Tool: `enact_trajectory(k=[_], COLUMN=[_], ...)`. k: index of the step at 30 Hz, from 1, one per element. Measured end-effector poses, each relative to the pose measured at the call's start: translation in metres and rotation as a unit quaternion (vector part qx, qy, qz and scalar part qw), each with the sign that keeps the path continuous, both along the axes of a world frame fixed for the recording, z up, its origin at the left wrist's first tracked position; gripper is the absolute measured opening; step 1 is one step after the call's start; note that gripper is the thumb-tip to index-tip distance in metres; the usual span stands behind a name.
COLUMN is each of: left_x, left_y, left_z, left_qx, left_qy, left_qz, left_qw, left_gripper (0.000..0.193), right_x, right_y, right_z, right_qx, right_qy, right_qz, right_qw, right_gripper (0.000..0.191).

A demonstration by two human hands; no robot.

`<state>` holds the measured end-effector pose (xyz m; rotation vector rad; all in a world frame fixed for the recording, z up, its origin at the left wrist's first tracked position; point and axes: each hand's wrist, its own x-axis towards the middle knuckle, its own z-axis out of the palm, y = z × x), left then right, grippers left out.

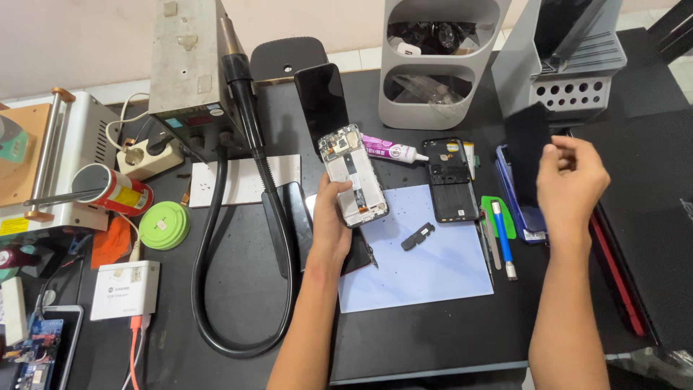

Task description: The person applies adhesive around the perimeter of a smartphone frame, then attaches a screen assembly and presses it into place. The person then removes the screen and places the battery back into the phone chassis.

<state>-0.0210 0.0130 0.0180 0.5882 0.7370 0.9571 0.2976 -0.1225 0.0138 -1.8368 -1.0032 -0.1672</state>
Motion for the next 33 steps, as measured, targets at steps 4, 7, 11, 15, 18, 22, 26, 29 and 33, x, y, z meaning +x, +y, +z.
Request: enact_trajectory(k=[4, 7, 11, 15, 18, 22, 26, 29, 33], left_x=[-0.002, -0.004, -0.009, -0.011, -0.013, -0.011, -0.013, -0.016, -0.017], left_y=[0.002, 0.005, 0.009, 0.01, 0.011, 0.012, 0.012, 0.015, 0.017], left_z=[-0.002, -0.002, -0.002, -0.004, -0.004, -0.003, -0.004, -0.004, -0.006], left_qx=[0.011, 0.004, 0.004, 0.01, 0.007, -0.005, 0.0, 0.01, 0.014], left_qy=[-0.017, -0.009, -0.012, -0.009, 0.004, 0.049, 0.046, 0.023, 0.011], left_qz=[0.002, 0.008, 0.018, 0.019, 0.005, -0.009, 0.003, 0.02, 0.025], left_qw=[1.0, 1.0, 1.0, 1.0, 1.0, 0.999, 0.999, 1.0, 1.0], left_gripper=[0.054, 0.052, 0.052, 0.052, 0.053, 0.059, 0.059, 0.058, 0.055], right_x=[0.01, 0.012, 0.012, 0.006, -0.01, -0.045, -0.076, -0.098, -0.137], right_y=[0.0, 0.002, 0.001, 0.002, 0.006, 0.023, 0.023, 0.024, 0.022], right_z=[-0.007, -0.012, -0.017, -0.016, -0.012, -0.005, 0.007, 0.016, 0.021], right_qx=[-0.003, -0.065, -0.17, -0.162, -0.097, -0.058, -0.081, -0.075, -0.098], right_qy=[0.069, 0.072, -0.057, -0.189, -0.083, 0.051, -0.039, -0.071, -0.096], right_qz=[-0.012, -0.024, -0.056, -0.064, -0.014, 0.085, 0.205, 0.308, 0.442], right_qw=[0.998, 0.995, 0.982, 0.966, 0.992, 0.993, 0.975, 0.946, 0.887], right_gripper=[0.014, 0.014, 0.016, 0.016, 0.01, 0.012, 0.01, 0.015, 0.031])
